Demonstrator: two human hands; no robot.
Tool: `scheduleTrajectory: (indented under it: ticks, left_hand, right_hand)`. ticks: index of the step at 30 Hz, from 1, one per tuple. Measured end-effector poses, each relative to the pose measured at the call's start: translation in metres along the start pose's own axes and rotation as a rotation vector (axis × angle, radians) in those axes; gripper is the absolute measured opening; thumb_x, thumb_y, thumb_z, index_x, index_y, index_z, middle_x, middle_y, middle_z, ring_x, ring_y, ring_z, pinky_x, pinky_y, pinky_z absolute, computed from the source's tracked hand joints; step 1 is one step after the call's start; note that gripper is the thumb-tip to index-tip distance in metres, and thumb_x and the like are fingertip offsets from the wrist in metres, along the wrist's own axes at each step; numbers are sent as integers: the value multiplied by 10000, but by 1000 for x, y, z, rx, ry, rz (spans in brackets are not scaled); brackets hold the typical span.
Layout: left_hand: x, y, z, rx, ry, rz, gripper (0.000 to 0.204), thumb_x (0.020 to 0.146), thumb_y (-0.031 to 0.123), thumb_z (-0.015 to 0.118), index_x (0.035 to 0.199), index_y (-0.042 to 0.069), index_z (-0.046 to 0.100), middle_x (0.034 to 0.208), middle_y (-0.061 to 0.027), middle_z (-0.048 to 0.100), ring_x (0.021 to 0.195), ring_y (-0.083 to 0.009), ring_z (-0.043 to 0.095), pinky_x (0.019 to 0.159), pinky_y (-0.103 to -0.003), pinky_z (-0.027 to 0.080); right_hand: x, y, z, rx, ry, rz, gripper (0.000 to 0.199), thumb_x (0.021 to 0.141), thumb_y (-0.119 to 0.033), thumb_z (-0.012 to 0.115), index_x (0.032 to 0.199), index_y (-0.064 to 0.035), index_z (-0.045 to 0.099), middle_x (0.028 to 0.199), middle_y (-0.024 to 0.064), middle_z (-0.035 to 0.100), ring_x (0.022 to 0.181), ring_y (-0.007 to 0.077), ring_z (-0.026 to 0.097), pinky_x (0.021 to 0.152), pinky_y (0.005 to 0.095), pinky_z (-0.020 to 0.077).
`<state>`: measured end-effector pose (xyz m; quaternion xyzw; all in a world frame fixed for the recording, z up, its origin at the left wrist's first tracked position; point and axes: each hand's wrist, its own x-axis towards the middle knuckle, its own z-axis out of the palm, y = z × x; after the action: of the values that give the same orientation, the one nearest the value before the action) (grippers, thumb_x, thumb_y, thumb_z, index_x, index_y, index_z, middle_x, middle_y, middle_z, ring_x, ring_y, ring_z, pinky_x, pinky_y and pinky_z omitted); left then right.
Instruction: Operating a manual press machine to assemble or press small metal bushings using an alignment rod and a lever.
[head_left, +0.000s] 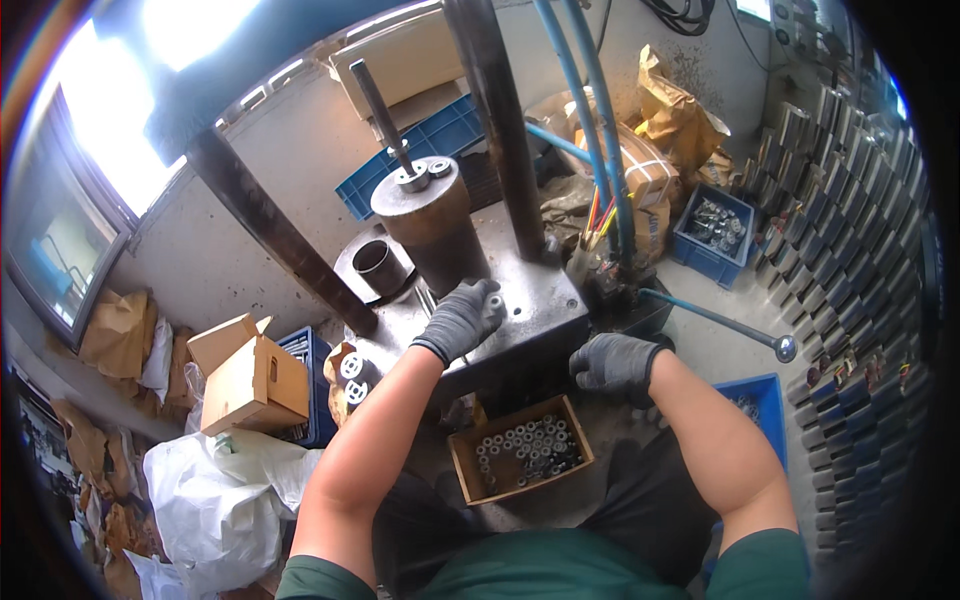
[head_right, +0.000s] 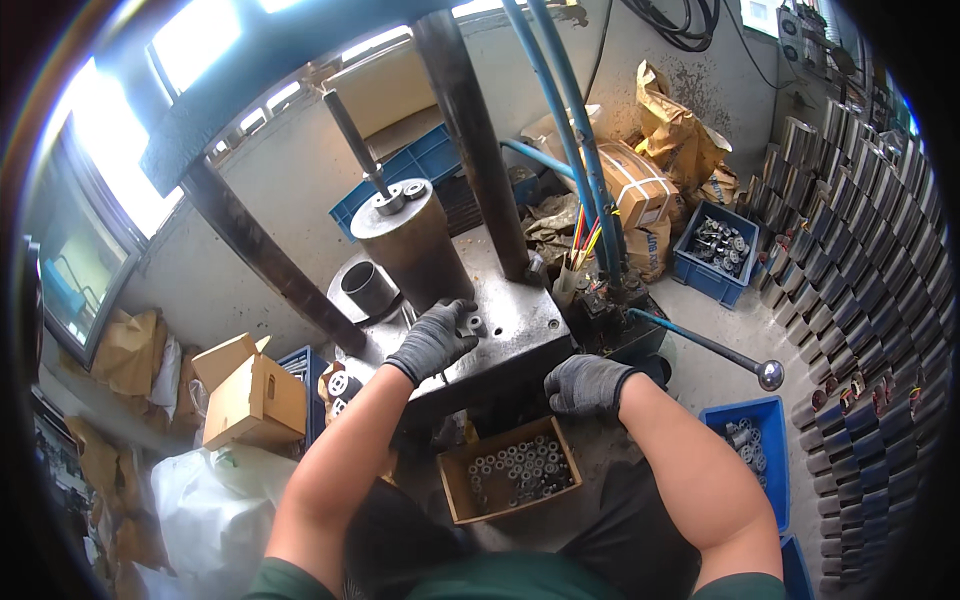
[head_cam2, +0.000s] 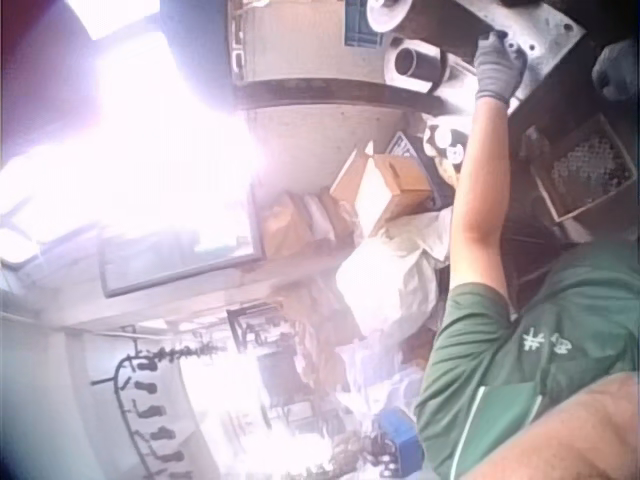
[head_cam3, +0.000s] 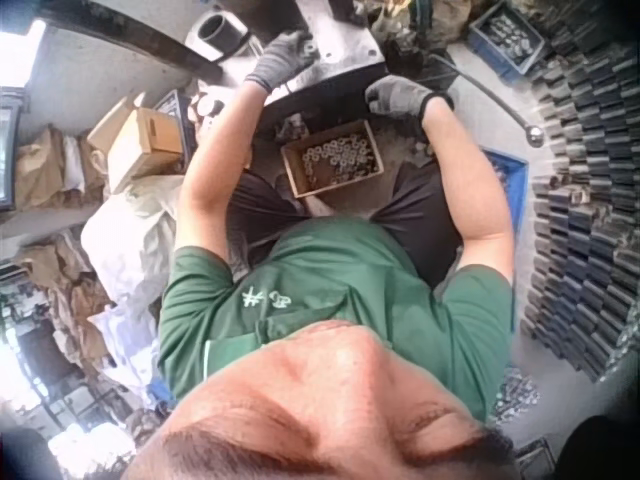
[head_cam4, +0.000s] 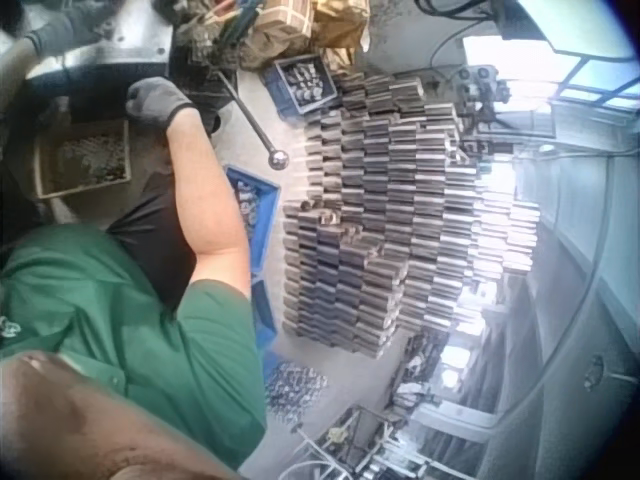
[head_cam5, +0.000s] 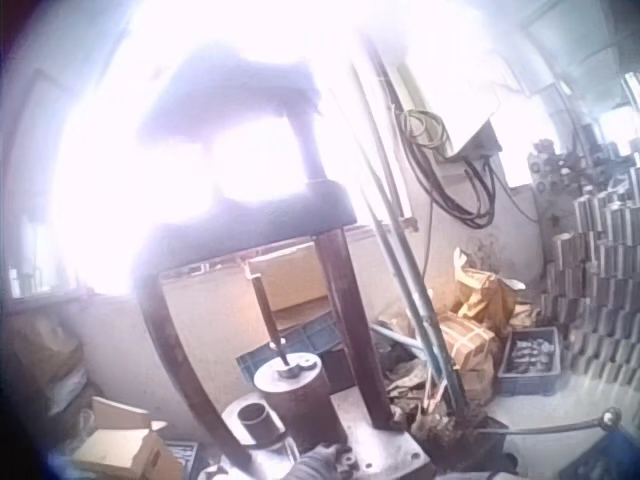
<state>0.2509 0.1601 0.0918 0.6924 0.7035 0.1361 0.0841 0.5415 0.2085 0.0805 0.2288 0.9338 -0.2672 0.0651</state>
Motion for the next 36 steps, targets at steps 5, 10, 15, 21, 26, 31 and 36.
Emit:
scheduleTrajectory:
  ticks: [5,10,15,21,26,31,36]
  left_hand:
    - [-63,-6,-24,-445,71,-21,462,910,155,781,1322,10,631,1199,-135,712,940,-192,734,852,-341,599]
    - [-105,-26,-15,-398,39,29,406,912,156,764,1281,22,663,1062,-144,707,964,-247,727,897,-366,576]
    - [-115,-41,-20,-327,111,200,369,911,249,756,1228,73,687,1085,-177,697,1018,-353,703,918,-442,564]
    - [-115,-72,-32,-299,119,178,346,925,250,730,1219,72,685,1101,-188,712,1039,-368,697,913,-450,560]
    - [-122,-94,-29,-442,220,165,350,928,257,723,1210,54,683,1091,-187,714,1038,-358,703,946,-448,558]
    - [-132,-100,-28,-501,184,179,341,924,275,734,1176,51,686,1076,-198,709,1036,-372,700,937,-447,559]
    - [-140,-101,-29,-508,190,183,365,928,304,736,1177,43,681,1044,-208,702,1009,-373,702,909,-458,563]
  right_hand:
    - [21,-15,43,-6,-157,-20,262,847,-205,655,1054,-98,775,1011,185,752,986,388,713,897,470,564]
    - [53,-25,131,-227,-449,-175,275,851,-204,664,1085,-115,778,1001,174,754,975,381,724,882,473,573]
    - [90,-29,190,-484,-690,-351,221,852,-164,676,1040,-97,769,987,160,754,938,358,739,840,473,585]
    - [165,-28,300,-449,-745,-335,223,874,-214,704,1040,-87,780,982,182,754,953,366,734,857,477,580]
    - [180,-22,392,-288,-674,-373,330,952,-218,580,1200,-48,716,1221,206,702,1119,363,678,1010,471,511]
    - [192,-35,412,77,-528,-106,605,1018,-325,503,1552,-47,447,1571,223,479,1429,367,481,1215,424,351]
    - [198,-39,395,15,-586,-40,657,1061,-408,435,1611,-59,344,1671,206,326,1537,324,326,1276,412,244]
